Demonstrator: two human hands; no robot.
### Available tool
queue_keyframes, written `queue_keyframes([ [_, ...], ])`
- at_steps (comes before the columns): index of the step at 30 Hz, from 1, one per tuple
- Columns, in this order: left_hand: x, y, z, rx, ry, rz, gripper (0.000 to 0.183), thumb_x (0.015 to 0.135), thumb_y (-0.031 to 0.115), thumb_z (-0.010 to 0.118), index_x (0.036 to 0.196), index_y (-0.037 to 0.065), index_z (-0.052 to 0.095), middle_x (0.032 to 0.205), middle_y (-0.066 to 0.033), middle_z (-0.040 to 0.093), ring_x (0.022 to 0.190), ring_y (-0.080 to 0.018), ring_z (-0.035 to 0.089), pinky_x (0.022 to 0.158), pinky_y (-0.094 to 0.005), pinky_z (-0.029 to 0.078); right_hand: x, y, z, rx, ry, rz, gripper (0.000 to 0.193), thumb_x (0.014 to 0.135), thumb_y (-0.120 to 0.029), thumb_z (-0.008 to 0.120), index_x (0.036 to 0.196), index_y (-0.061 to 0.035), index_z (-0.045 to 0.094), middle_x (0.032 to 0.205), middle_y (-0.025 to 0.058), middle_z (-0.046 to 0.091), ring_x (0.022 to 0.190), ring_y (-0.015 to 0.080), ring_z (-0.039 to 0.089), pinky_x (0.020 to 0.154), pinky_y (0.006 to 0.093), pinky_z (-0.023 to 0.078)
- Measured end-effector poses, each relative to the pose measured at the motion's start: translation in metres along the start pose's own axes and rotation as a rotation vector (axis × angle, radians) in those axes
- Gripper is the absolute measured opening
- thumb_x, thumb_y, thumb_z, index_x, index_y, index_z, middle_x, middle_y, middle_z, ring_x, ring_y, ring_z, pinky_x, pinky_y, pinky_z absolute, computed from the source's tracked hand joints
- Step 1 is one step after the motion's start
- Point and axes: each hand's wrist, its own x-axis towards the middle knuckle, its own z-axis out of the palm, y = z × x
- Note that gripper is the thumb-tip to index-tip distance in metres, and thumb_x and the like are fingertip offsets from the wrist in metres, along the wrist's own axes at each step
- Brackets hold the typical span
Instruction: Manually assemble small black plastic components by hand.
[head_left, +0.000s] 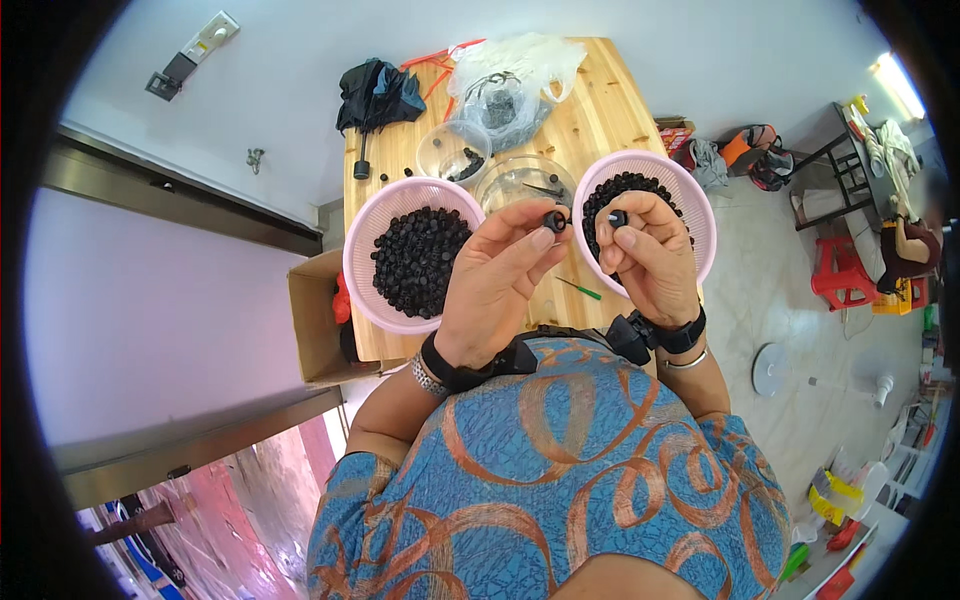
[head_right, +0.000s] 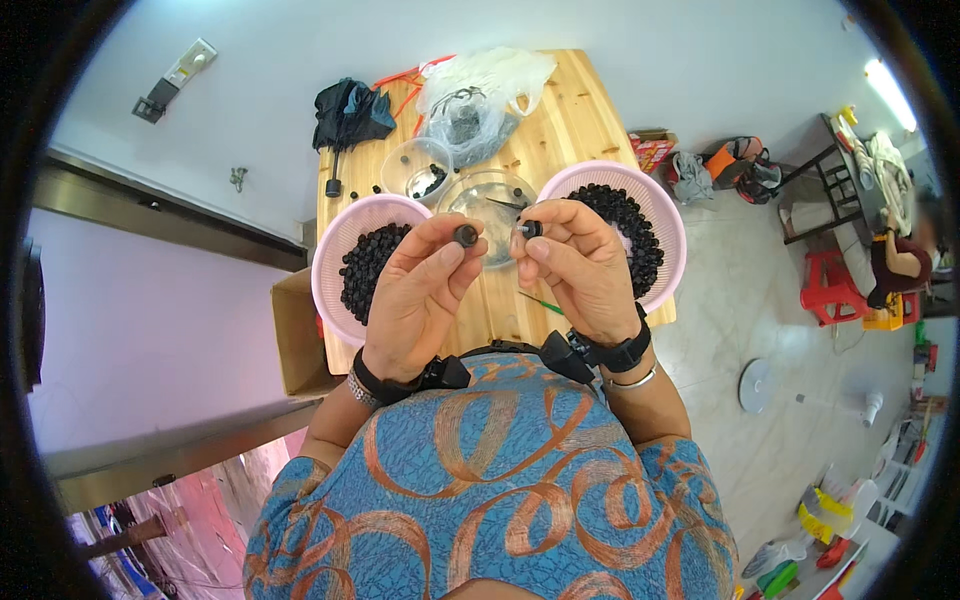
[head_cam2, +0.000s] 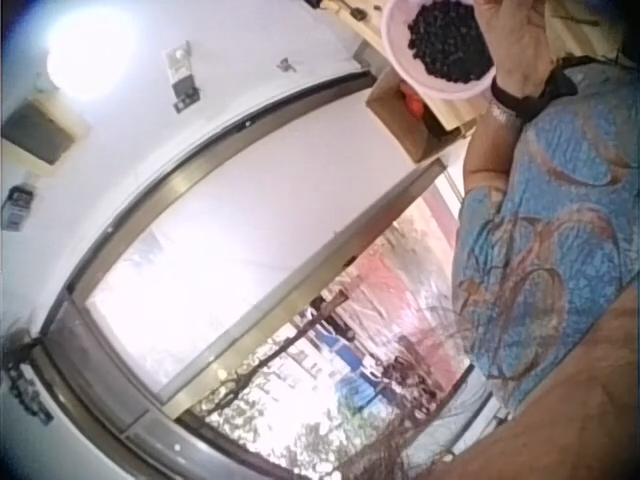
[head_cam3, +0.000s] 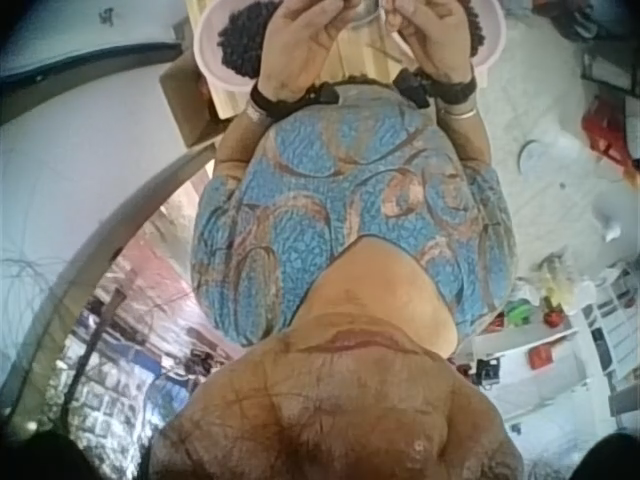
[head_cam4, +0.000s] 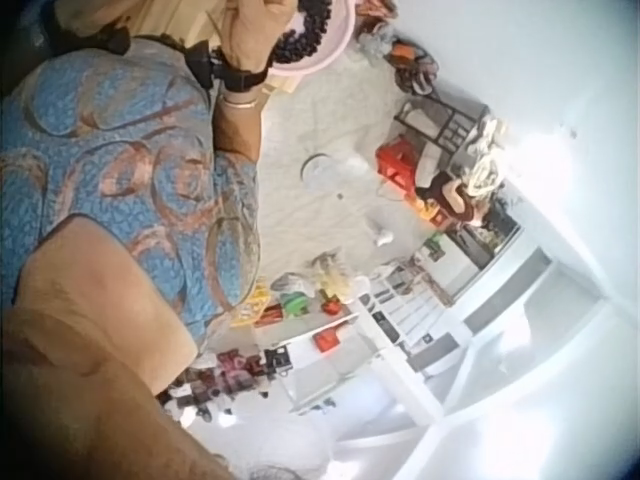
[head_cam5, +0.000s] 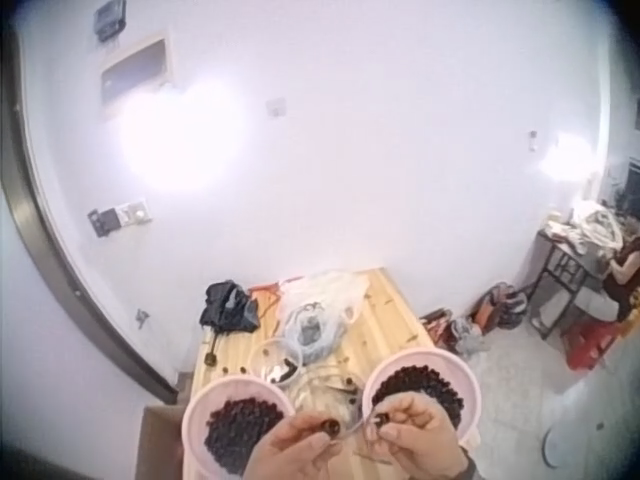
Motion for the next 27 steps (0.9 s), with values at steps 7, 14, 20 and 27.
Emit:
queue_keyframes([
  [7,0.001,-0.001,0.006,0.01,-0.002,-0.033,0.025,0.087,0.002,0.052,0.112,0.002,0.052,0.106,-0.0078,0.059,0.098,-0.0155,0.057,0.086,-0.0266,0.047,-0.001,-0.001,-0.005,0.012,-0.028,-0.003,0.022,0.084,0.002,0.053,0.107,0.0013,0.053,0.087,0.0123,0.062,0.067,0.0117,0.06,0.06,0.0218,0.051],
  [14,0.005,-0.005,0.012,0.005,-0.028,-0.05,0.025,0.087,0.002,0.052,0.112,0.001,0.052,0.105,-0.0082,0.059,0.097,-0.0157,0.058,0.084,-0.0262,0.048,-0.006,-0.005,-0.007,-0.033,-0.031,-0.053,0.022,0.085,0.002,0.052,0.107,0.0029,0.052,0.086,0.0123,0.062,0.067,0.0129,0.061,0.06,0.0208,0.05],
  [20,0.005,-0.009,0.014,0.026,-0.068,-0.044,0.025,0.089,0.003,0.05,0.114,0.001,0.05,0.109,-0.0102,0.058,0.097,-0.0149,0.058,0.084,-0.0243,0.049,-0.014,-0.014,0.007,-0.509,0.044,-0.156,0.024,0.08,0.004,0.059,0.104,0.0026,0.054,0.087,0.0098,0.061,0.072,0.0114,0.06,0.062,0.0204,0.049],
  [27,0.004,-0.01,0.015,0.06,-0.053,-0.016,0.029,0.086,0.0,0.054,0.114,0.0,0.051,0.104,-0.0084,0.059,0.096,-0.015,0.058,0.084,-0.026,0.049,-0.01,-0.023,0.023,-1.106,-0.006,-0.49,0.023,0.074,0.004,0.065,0.096,-0.0003,0.059,0.088,0.0091,0.058,0.074,0.016,0.059,0.06,0.0227,0.047],
])
